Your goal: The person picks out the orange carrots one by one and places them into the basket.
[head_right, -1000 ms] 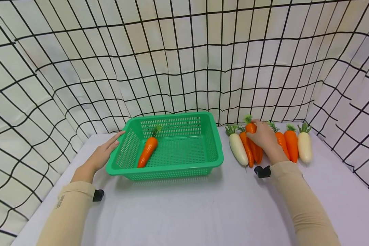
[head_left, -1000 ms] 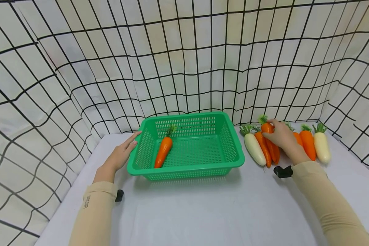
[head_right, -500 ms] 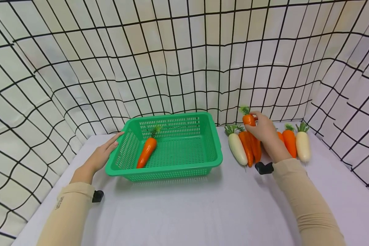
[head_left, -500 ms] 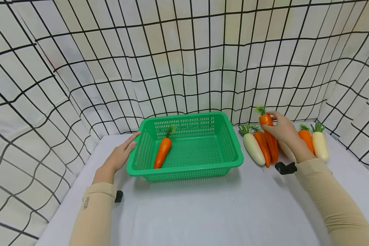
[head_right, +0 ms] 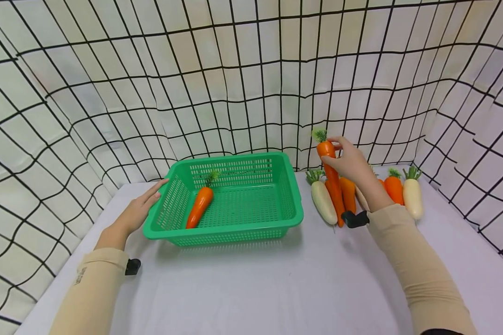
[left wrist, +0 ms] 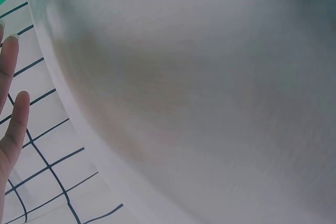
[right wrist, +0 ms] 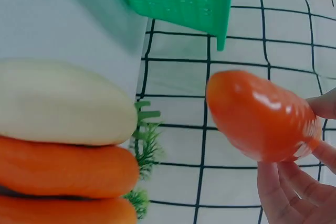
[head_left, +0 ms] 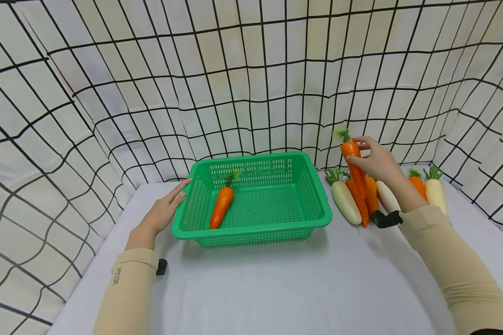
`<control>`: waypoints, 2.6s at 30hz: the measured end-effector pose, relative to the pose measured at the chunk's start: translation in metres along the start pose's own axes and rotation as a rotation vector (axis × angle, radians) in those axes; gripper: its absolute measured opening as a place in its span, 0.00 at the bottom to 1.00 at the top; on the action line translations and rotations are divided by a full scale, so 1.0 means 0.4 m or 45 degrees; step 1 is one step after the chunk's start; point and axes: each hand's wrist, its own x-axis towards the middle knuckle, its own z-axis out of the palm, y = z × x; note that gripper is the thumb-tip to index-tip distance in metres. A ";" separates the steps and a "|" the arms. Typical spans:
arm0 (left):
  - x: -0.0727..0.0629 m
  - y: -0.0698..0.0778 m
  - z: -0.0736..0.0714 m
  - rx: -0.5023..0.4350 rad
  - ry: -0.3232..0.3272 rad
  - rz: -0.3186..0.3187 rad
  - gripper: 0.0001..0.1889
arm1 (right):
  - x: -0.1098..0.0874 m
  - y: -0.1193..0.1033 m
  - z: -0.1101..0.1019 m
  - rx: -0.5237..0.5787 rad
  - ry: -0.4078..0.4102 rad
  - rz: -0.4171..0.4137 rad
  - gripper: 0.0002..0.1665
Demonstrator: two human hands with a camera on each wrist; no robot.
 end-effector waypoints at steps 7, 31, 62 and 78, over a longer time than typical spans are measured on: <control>0.001 0.000 0.002 0.002 0.001 -0.003 0.31 | 0.018 -0.053 0.014 0.108 -0.024 -0.053 0.41; 0.005 0.001 0.002 0.018 -0.005 -0.002 0.31 | 0.112 -0.236 0.159 0.649 -0.375 0.000 0.33; 0.004 0.009 -0.010 0.024 0.001 0.003 0.31 | 0.179 -0.328 0.373 0.696 -0.657 0.016 0.33; 0.001 -0.001 -0.002 -0.001 0.018 0.017 0.31 | 0.184 -0.355 0.470 0.506 -0.862 0.043 0.36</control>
